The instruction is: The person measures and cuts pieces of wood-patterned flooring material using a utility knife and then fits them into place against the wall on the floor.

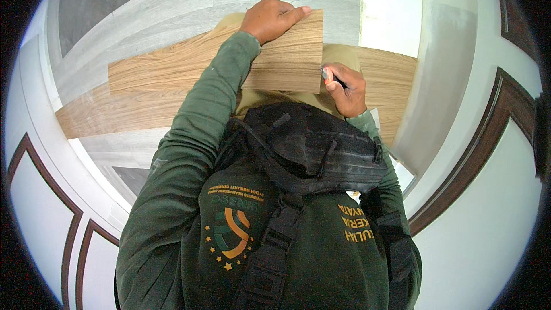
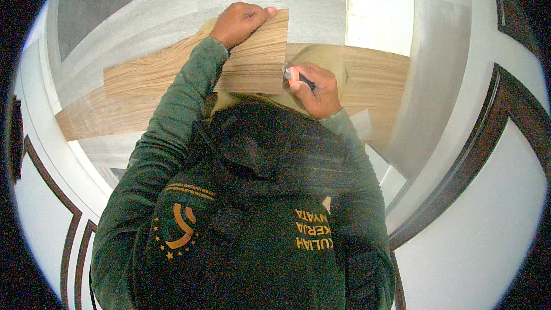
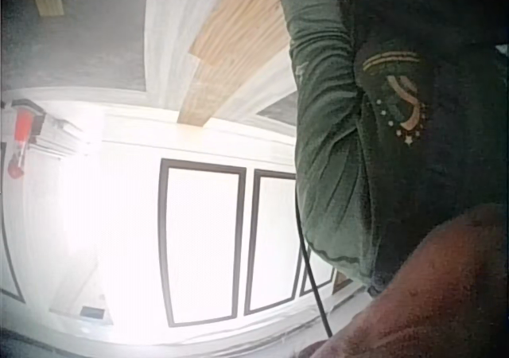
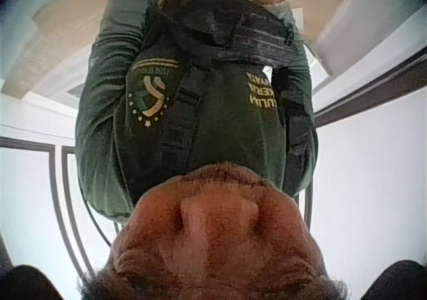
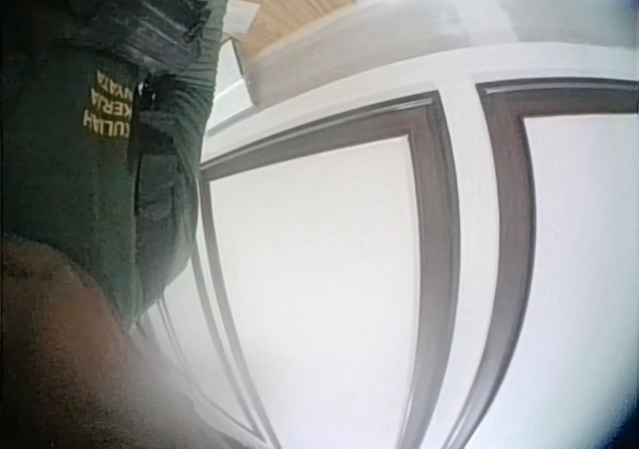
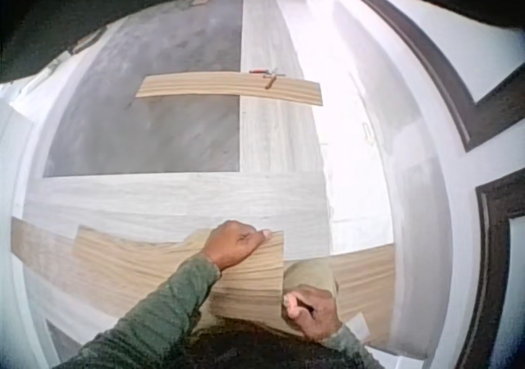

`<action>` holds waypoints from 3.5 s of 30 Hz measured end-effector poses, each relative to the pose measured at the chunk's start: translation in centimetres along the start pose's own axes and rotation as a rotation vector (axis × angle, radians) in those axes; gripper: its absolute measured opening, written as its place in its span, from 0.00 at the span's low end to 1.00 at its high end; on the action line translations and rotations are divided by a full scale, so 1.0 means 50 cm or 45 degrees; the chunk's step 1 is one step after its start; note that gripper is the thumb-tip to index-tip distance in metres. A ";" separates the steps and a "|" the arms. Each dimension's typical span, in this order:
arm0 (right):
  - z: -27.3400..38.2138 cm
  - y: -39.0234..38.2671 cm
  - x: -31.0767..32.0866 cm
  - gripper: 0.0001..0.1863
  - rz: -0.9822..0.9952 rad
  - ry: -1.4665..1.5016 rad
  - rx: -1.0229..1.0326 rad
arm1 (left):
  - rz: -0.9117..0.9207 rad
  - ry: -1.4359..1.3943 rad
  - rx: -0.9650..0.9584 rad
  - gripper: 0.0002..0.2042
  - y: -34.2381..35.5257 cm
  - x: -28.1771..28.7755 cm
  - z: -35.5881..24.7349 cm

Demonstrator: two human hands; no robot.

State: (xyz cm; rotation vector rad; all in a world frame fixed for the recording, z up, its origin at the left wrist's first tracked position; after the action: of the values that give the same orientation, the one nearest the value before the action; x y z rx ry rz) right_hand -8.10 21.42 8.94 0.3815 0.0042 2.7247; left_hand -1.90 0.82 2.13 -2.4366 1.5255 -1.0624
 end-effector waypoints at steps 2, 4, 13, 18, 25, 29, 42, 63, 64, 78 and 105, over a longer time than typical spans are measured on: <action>0.006 0.005 -0.001 0.18 -0.013 0.011 -0.009 | 0.014 -0.015 0.017 0.29 -0.001 -0.003 0.003; 0.005 0.006 -0.002 0.17 0.015 0.001 -0.003 | 0.024 -0.030 0.040 0.29 -0.004 -0.001 0.001; -0.004 0.006 -0.006 0.15 0.003 -0.023 -0.004 | 0.087 -0.008 0.063 0.29 -0.003 0.001 0.001; -0.023 0.005 -0.007 0.15 -0.013 -0.059 -0.074 | 0.035 -0.038 0.057 0.29 -0.007 -0.002 0.006; -0.028 0.009 -0.012 0.14 -0.025 -0.073 -0.016 | 0.043 -0.044 0.080 0.28 -0.011 -0.007 0.011; -0.026 0.015 -0.014 0.13 -0.070 -0.078 0.000 | 0.070 -0.104 0.113 0.28 -0.006 -0.010 0.017; -0.066 0.030 -0.018 0.13 -0.258 0.011 -0.253 | 0.171 0.020 0.105 0.30 -0.028 -0.025 0.012; -0.071 0.055 -0.077 0.14 0.021 0.023 -0.059 | 0.023 0.102 0.275 0.32 0.004 0.052 0.105; -0.071 0.062 -0.083 0.14 0.009 0.022 -0.079 | 0.038 0.072 0.299 0.32 0.002 0.055 0.109; -0.066 0.080 -0.107 0.14 0.079 0.019 -0.159 | -0.029 -0.001 0.297 0.31 0.000 0.064 0.150; -0.096 0.050 -0.110 0.14 0.061 0.075 -0.262 | 0.089 0.060 0.303 0.32 -0.014 0.048 0.141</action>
State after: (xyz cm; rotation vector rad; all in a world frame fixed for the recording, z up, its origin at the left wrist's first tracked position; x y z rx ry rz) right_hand -5.44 17.28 3.01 0.2449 -0.2705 2.7483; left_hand 3.42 -2.78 -1.70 -2.1988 1.3951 -1.2180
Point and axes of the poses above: each hand's wrist, its own y-axis towards the middle knuckle, its own x-axis out of the back of the hand, z = x × y, the point moved 7 cm from there along y, towards the middle knuckle, and after that the axes turned 6 degrees about x, right-handed, at the moved point
